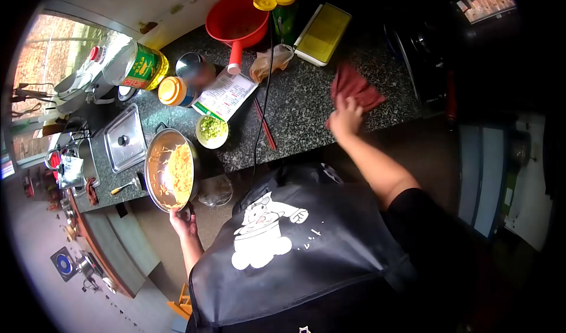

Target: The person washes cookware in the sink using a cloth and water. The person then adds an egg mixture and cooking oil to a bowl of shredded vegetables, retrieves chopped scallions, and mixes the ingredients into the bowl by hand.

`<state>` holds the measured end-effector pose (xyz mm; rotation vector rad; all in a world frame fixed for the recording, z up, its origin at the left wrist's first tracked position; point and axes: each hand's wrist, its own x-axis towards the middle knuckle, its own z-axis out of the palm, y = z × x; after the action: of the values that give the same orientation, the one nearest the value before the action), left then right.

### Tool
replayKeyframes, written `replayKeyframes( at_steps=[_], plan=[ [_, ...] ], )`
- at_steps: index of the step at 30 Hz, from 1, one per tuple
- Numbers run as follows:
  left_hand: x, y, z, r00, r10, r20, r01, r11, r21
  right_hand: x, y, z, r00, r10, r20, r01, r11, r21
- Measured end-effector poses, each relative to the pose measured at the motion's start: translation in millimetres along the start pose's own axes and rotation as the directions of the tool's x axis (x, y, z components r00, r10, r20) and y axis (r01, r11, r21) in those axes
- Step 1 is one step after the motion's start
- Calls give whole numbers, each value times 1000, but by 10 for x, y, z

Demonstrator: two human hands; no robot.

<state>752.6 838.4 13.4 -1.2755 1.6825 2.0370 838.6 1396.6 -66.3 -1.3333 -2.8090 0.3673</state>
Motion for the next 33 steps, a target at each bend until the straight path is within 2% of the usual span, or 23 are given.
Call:
replayKeyframes(
  at_steps=[1, 3, 4, 5, 7, 9, 11, 12, 13, 14, 15, 16, 17, 19, 21, 22, 23, 24, 25, 27, 28, 30, 33],
  plan=[
    [-70, -17, -47, 1000, -10, 22, 10, 1000, -3, -152, -187, 70, 998, -28, 54, 31, 998, -58],
    [-305, -75, -67, 1000, 7, 19, -7, 1000, -10, -191, -472, 177, 991, -118, 63, 115, 992, 56],
    [-517, -78, 13, 999, 37, 2, -37, 999, -18, -191, -660, 34, 976, -164, 142, 159, 986, 45],
    [-633, -88, 92, 998, 67, -10, -68, 997, -26, -223, -735, 57, 950, -281, 139, 274, 959, 69],
    [-575, -177, -85, 997, 78, 27, -76, 995, -64, -378, -797, 48, 846, -504, 172, 499, 863, 73],
    [-737, -192, -36, 995, 85, 54, -84, 996, -15, -504, -537, 131, 691, -720, 62, 705, 691, 161],
    [-800, -211, -8, 987, 108, 118, -106, 994, -22, -375, -209, -74, 637, -762, 117, 752, 647, 124],
    [-854, -236, 36, 972, 179, 151, -177, 984, -29, -239, -62, -221, 686, -693, 221, 697, 713, 70],
    [-836, -235, -13, 962, 174, 210, -180, 984, 11, -75, 131, -233, 743, -664, 80, 668, 743, -36],
    [-835, -240, -12, 960, 173, 221, -186, 982, 39, 162, 269, -373, 818, -553, 159, 571, 815, -103],
    [-864, -260, -21, 958, 173, 229, -193, 979, 69, 398, 430, -486, 903, -393, 175, 423, 886, -189],
    [-953, -265, 42, 958, 156, 239, -182, 979, 89, 623, 618, -537, 966, -242, 87, 256, 941, -220],
    [-1089, -245, 193, 958, 141, 248, -173, 979, 110, 815, 769, -648, 993, -75, 87, 93, 970, -226],
    [-1367, -218, 546, 948, 130, 290, -181, 971, 159, 1015, 1196, -445, 989, 96, -111, -104, 993, -61],
    [-1507, -233, 858, 936, 120, 330, -197, 957, 211, 805, 1206, -187, 943, 184, -276, -212, 975, -72],
    [-1541, -281, 1017, 917, 123, 379, -210, 958, 197, 575, 1062, -168, 952, 204, -227, -223, 973, -59],
    [-1571, -330, 1190, 896, 121, 428, -219, 958, 186, 319, 903, -173, 980, 132, -151, -142, 988, -64],
    [-1623, -396, 1365, 873, 124, 472, -228, 959, 168, 68, 795, 16, 957, -51, -286, 35, 997, -62],
    [-1643, -474, 1548, 843, 110, 526, -206, 970, 126, -54, 722, 229, 978, -208, -17, 205, 970, -129],
    [-1953, -504, 2108, 798, 46, 601, -163, 976, 142, -270, 446, -1, 870, -491, -52, 479, 814, 330],
    [-1783, -627, 2210, 772, -6, 636, -157, 967, 199, -298, 292, -164, 788, -613, -55, 529, 629, 570],
    [-1624, -820, 2505, 739, -101, 666, -138, 945, 296, -231, 238, -658, 718, -679, -150, 482, 330, 811],
    [-1899, -1026, 3154, 732, -148, 666, -194, 891, 410, -423, 600, -445, 800, -600, -20, 430, 549, 716]
  ],
)
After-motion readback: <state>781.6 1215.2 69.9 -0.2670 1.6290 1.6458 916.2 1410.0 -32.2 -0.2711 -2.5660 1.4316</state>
